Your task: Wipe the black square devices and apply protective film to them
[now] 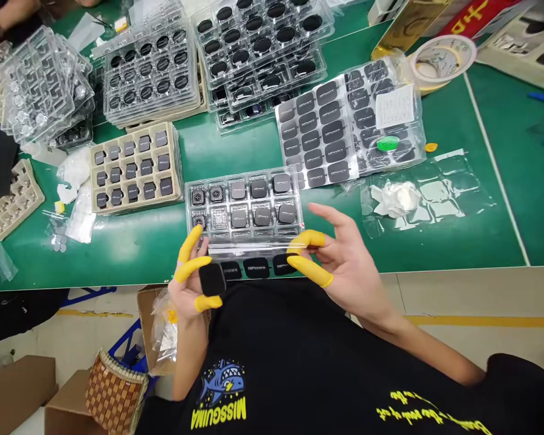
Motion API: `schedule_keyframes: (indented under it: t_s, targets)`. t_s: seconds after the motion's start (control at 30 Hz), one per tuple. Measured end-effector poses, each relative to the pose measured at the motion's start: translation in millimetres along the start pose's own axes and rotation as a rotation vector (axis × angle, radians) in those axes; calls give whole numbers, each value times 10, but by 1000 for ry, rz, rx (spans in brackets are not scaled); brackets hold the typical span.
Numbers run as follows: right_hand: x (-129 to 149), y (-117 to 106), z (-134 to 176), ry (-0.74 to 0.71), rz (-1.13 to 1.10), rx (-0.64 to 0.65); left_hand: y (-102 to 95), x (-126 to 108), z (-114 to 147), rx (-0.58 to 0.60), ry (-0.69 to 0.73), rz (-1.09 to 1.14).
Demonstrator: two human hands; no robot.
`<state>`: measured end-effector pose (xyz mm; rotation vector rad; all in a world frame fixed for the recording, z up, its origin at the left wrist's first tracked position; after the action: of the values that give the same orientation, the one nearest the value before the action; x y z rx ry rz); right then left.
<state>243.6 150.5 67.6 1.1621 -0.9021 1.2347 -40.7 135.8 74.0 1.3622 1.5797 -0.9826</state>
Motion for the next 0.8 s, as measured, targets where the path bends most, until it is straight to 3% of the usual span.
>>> schedule_keyframes:
  t_s: [0.1,0.17,0.3,0.43,0.53,0.8]
  targets:
    - [138,-47,89,-43,46,30,-172,-185,78,-78,-48,35]
    - [209,-37,138,-65,61,56,-220,-334,119,-61,-35,17]
    - [245,59,193,-83,83,101,-69,-525,153,178,77,-97]
    - [235,135,196,-138,44,96,138,-520,137,420,168,-118]
    - [201,167,181,-140,5,98,220,-483,146,521,157,-63]
    - [192,205,176,-120,-64,108,162,-551,217,390,81,-53]
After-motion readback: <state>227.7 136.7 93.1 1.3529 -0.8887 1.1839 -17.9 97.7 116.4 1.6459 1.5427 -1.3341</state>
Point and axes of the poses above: each hand's wrist, its own z-axis away from the middle knuckle, its own y-axis out of the palm, x = y × z, the point moved 8 cm from there along -z, towards the middle knuckle, and after that the axes turned 1 degree about -z, right-handed, at the moved point
